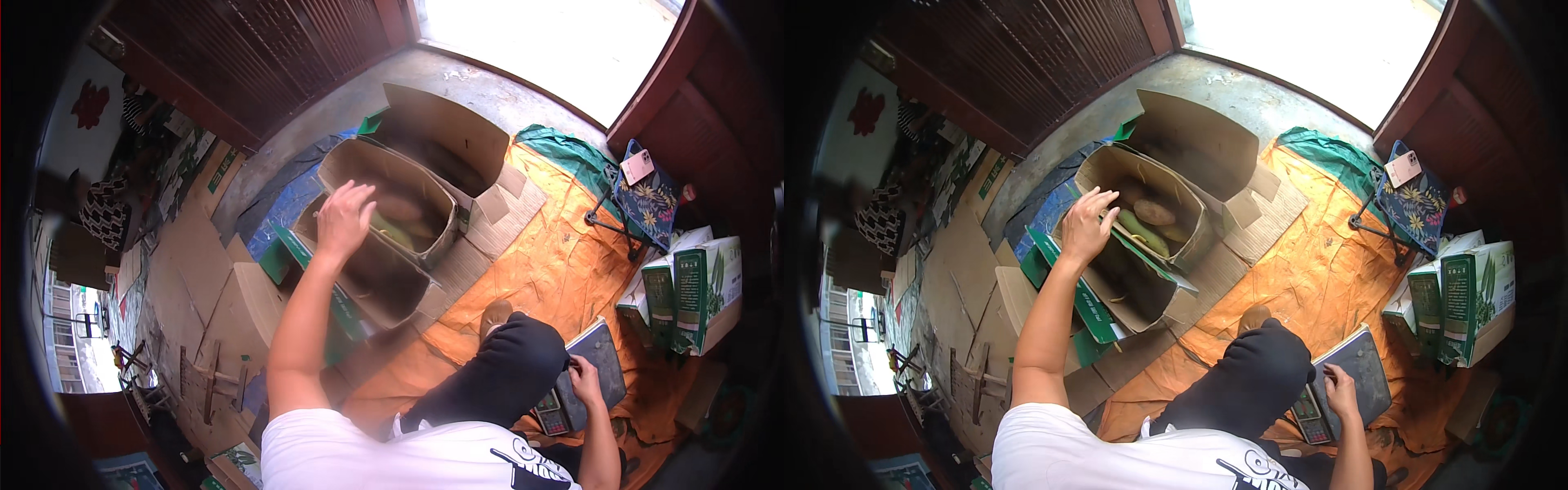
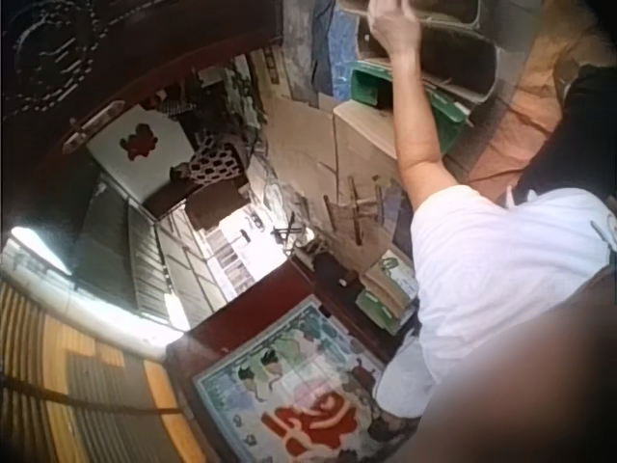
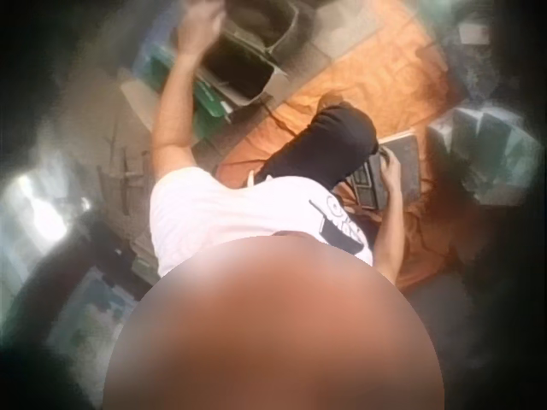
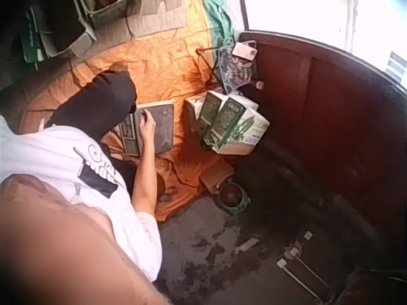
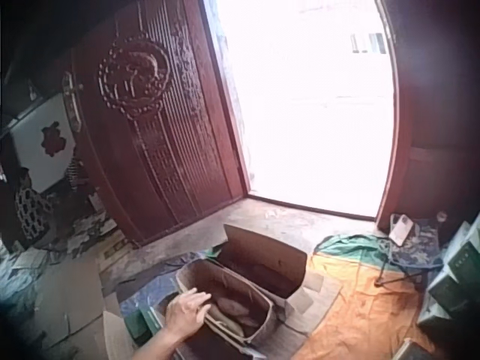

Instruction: Sorting and packaging large tubers into cardboard boxes and weighing them.

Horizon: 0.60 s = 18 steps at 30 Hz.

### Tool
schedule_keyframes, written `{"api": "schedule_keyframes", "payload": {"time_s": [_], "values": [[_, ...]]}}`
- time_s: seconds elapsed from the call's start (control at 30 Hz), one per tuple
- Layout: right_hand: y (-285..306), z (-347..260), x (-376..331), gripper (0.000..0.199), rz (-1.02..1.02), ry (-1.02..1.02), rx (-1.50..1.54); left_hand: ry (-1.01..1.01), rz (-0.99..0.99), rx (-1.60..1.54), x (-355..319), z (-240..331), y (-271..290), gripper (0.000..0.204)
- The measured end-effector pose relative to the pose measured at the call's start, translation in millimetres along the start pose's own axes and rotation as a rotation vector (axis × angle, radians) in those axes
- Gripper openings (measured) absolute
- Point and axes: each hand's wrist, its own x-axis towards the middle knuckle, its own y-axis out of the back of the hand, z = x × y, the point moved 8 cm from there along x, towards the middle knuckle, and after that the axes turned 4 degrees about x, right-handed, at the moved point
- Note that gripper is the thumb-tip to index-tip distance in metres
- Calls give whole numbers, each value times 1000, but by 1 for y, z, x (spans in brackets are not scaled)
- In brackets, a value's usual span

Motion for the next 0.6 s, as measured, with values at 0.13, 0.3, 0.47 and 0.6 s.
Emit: {"api": "schedule_keyframes", "payload": {"time_s": [0.13, 0.3, 0.47, 0.6], "values": [[-30, 74, -59, 34, 15, -103, 68, 339, 54, 230, -112, -90, 58, 46], [-63, 104, -92, 34, 21, -138, 21, 1085, -168, 529, -241, -189, 80, 79], [-82, 74, -80, 33, -19, -49, -46, 1461, -119, -193, -414, -329, 29, 73], [-57, 48, -89, 34, 78, -59, 96, 1431, -182, -389, -411, -327, 10, 44]]}}
